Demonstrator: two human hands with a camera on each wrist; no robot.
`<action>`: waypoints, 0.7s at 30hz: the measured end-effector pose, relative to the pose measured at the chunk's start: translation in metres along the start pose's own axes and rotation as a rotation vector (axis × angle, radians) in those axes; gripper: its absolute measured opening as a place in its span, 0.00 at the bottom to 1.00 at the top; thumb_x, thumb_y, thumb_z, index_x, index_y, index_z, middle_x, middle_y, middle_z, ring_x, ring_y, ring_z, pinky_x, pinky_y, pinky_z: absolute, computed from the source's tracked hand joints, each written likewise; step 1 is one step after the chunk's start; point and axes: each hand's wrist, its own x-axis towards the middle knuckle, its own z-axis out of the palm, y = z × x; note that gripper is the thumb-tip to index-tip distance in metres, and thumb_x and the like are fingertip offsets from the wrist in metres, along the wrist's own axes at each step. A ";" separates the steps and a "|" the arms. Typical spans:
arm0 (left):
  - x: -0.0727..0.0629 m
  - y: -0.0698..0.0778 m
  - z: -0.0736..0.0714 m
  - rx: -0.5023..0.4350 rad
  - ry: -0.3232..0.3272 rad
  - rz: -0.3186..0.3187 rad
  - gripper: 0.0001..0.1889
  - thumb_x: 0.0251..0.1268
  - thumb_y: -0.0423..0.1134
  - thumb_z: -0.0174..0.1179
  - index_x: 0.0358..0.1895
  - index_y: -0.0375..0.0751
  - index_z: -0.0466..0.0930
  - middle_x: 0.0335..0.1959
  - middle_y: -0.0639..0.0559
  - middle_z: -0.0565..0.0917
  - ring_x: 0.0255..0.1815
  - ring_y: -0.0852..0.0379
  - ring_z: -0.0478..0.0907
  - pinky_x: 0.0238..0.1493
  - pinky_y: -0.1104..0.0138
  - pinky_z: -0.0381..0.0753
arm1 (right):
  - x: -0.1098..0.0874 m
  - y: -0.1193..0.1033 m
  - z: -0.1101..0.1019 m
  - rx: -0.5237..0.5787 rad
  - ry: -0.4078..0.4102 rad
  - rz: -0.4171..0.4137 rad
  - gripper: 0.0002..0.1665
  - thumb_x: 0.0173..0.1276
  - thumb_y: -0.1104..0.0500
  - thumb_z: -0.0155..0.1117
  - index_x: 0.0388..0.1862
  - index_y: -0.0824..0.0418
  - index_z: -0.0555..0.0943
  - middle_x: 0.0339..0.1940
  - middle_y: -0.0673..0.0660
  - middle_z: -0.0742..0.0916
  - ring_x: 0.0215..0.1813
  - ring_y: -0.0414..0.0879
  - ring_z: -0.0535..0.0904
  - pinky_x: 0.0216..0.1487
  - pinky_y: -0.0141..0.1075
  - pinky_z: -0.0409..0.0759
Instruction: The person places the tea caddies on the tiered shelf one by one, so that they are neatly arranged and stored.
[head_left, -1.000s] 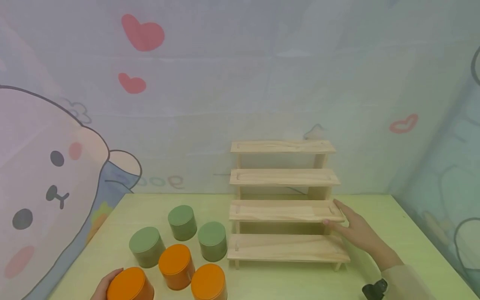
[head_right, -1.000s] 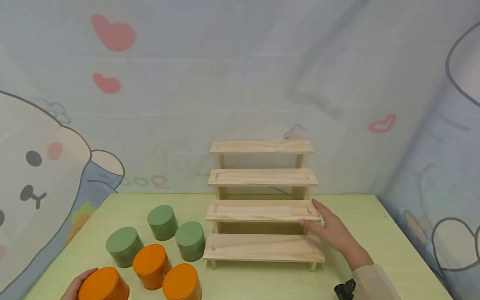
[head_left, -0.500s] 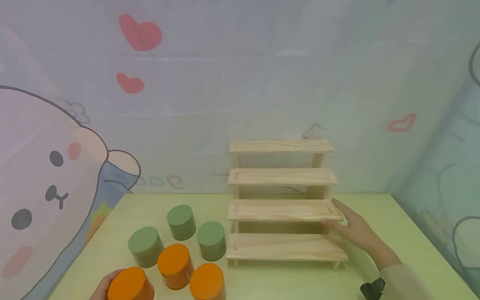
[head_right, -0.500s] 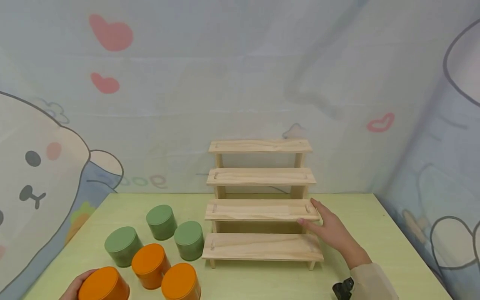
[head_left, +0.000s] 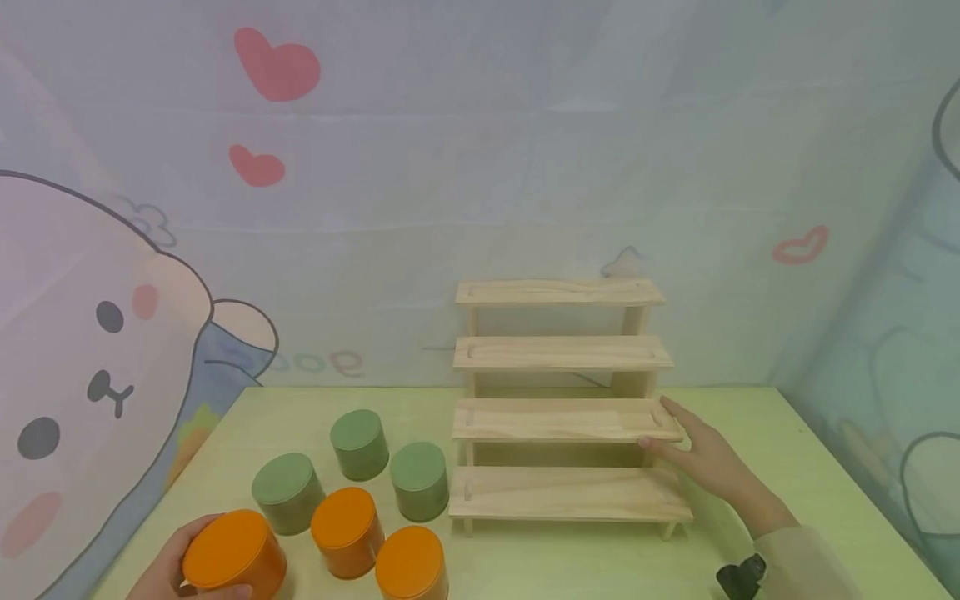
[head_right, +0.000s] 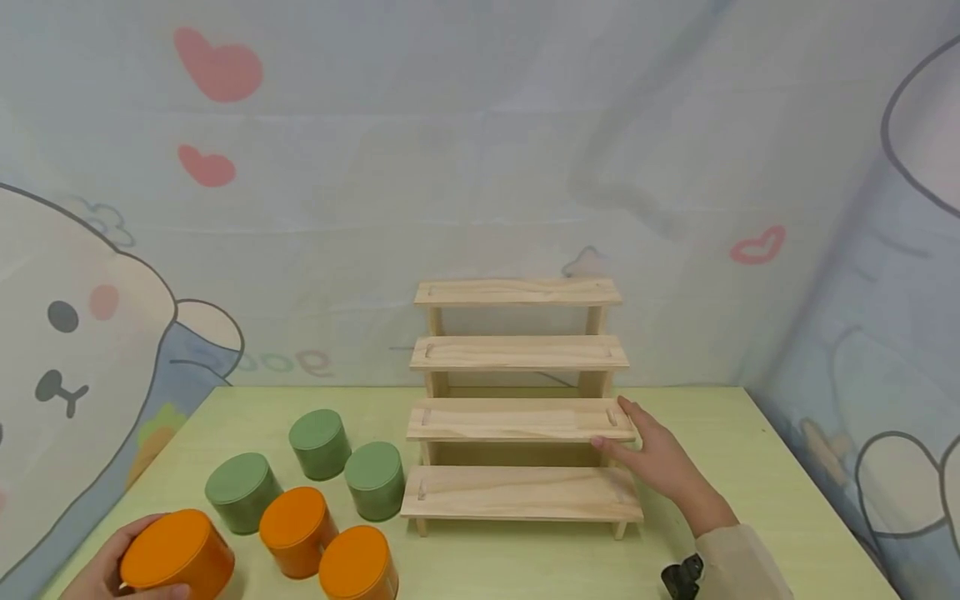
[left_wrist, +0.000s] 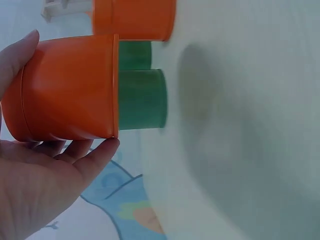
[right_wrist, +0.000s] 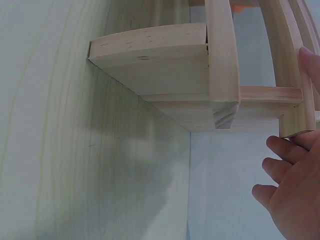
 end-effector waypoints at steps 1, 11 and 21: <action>-0.003 0.004 -0.003 -0.009 -0.006 0.009 0.54 0.54 0.42 0.72 0.73 0.35 0.39 0.65 0.38 0.66 0.49 0.58 0.73 0.50 0.56 0.79 | 0.000 0.000 0.000 0.000 0.000 0.000 0.51 0.69 0.40 0.57 0.77 0.67 0.48 0.74 0.74 0.57 0.71 0.75 0.53 0.62 0.70 0.58; -0.018 0.052 -0.023 0.091 -0.048 0.187 0.44 0.62 0.38 0.65 0.71 0.34 0.43 0.54 0.59 0.71 0.44 0.72 0.72 0.47 0.59 0.78 | 0.001 -0.001 -0.001 -0.008 0.001 0.012 0.52 0.69 0.39 0.57 0.77 0.67 0.48 0.74 0.74 0.57 0.71 0.75 0.53 0.63 0.70 0.58; -0.017 0.109 -0.017 0.121 -0.059 0.380 0.40 0.61 0.35 0.66 0.71 0.43 0.49 0.58 0.60 0.69 0.48 0.73 0.72 0.43 0.64 0.81 | 0.000 0.000 0.000 -0.001 -0.008 0.018 0.51 0.69 0.39 0.57 0.77 0.66 0.48 0.74 0.75 0.57 0.71 0.76 0.53 0.62 0.70 0.58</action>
